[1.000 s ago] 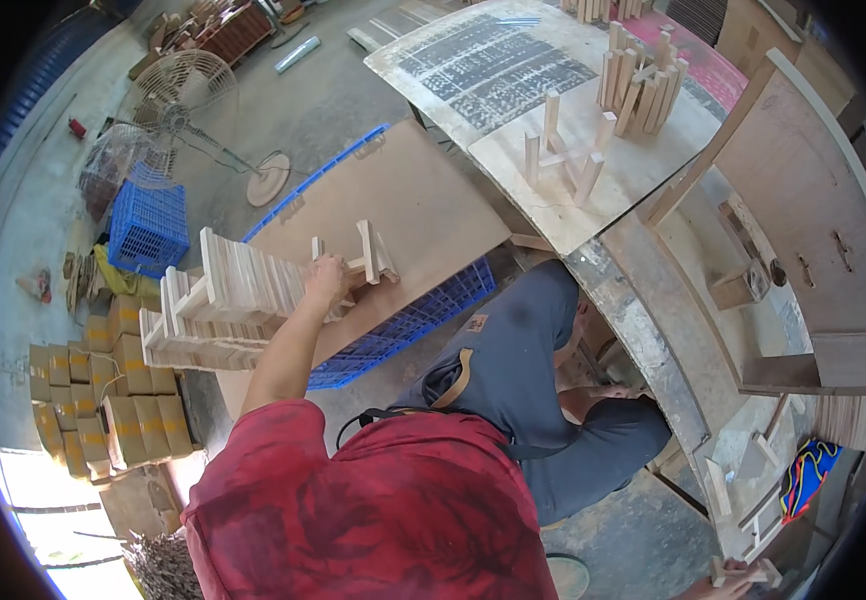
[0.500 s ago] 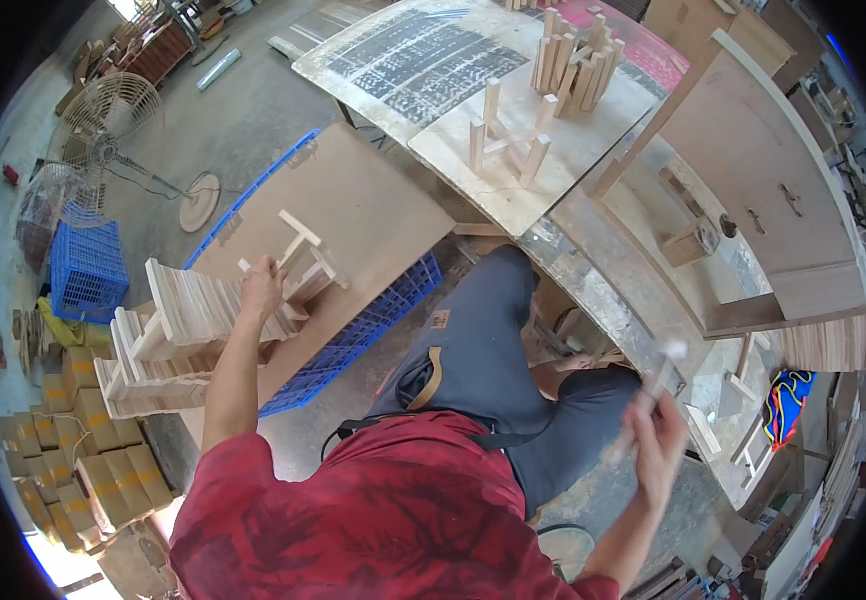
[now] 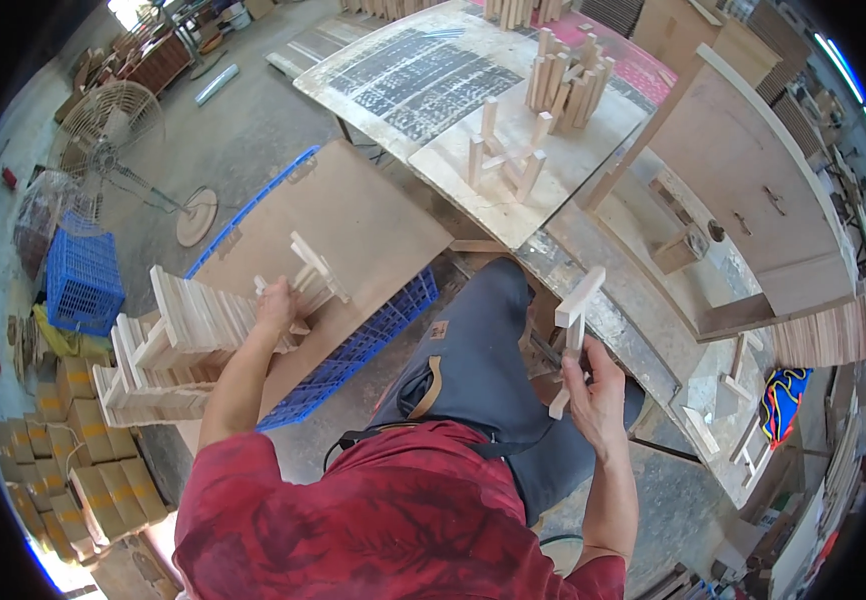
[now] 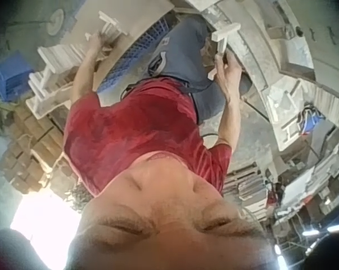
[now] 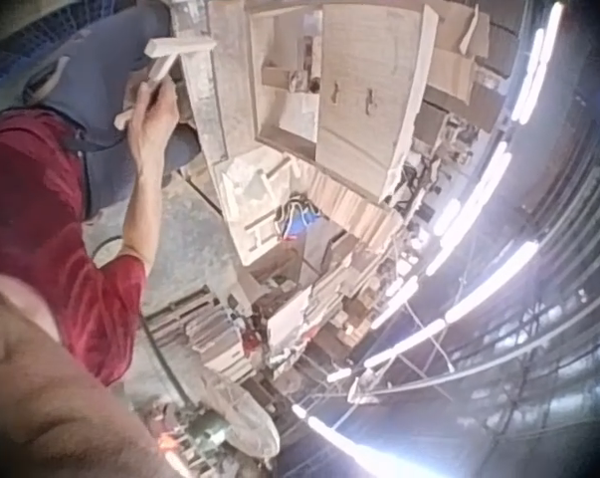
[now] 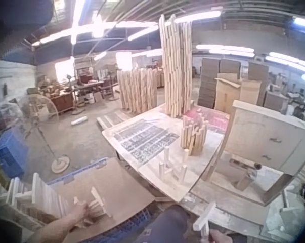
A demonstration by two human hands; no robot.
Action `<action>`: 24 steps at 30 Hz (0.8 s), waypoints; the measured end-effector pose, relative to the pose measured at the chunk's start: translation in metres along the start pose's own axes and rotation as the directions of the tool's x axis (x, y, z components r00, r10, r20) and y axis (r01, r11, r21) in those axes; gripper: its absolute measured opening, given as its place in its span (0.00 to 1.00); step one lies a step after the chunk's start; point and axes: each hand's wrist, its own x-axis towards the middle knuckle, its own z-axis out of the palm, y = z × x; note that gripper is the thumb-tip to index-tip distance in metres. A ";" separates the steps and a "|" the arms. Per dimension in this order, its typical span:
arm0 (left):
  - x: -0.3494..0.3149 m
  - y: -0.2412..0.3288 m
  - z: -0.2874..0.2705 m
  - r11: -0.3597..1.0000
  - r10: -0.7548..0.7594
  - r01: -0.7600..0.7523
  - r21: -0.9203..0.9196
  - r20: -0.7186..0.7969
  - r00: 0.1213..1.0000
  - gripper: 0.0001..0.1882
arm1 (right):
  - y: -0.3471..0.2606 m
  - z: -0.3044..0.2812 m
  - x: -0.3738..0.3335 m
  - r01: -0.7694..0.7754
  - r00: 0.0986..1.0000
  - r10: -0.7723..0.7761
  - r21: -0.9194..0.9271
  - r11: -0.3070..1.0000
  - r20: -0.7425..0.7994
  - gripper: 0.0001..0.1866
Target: Assembling H-shaped wooden furniture components by interlocking slotted pieces by hand.
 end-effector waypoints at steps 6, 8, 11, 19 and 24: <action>-0.034 0.089 -0.122 0.094 -0.399 -0.106 -0.990 -0.135 0.907 0.09 | 0.021 0.007 0.017 -0.044 0.996 0.050 0.084 0.996 -0.080 0.20; -0.062 0.127 -0.157 0.263 -0.257 -0.154 -0.952 -0.223 0.940 0.06 | 0.031 0.014 0.027 -0.181 0.981 0.192 0.277 0.944 -0.011 0.17; -0.101 0.215 -0.189 0.427 0.292 -0.380 -0.820 -0.273 0.917 0.07 | 0.050 0.028 0.036 -0.141 0.986 0.086 0.447 0.883 0.143 0.14; -0.113 0.351 -0.155 0.230 0.779 -0.503 -0.833 -0.151 0.608 0.13 | 0.059 0.029 -0.010 -0.198 0.978 0.144 0.446 0.873 0.152 0.20; -0.102 0.382 -0.140 0.164 0.899 -0.384 -0.908 -0.023 0.438 0.13 | 0.066 0.025 -0.029 -0.053 0.987 0.111 0.418 0.907 -0.115 0.22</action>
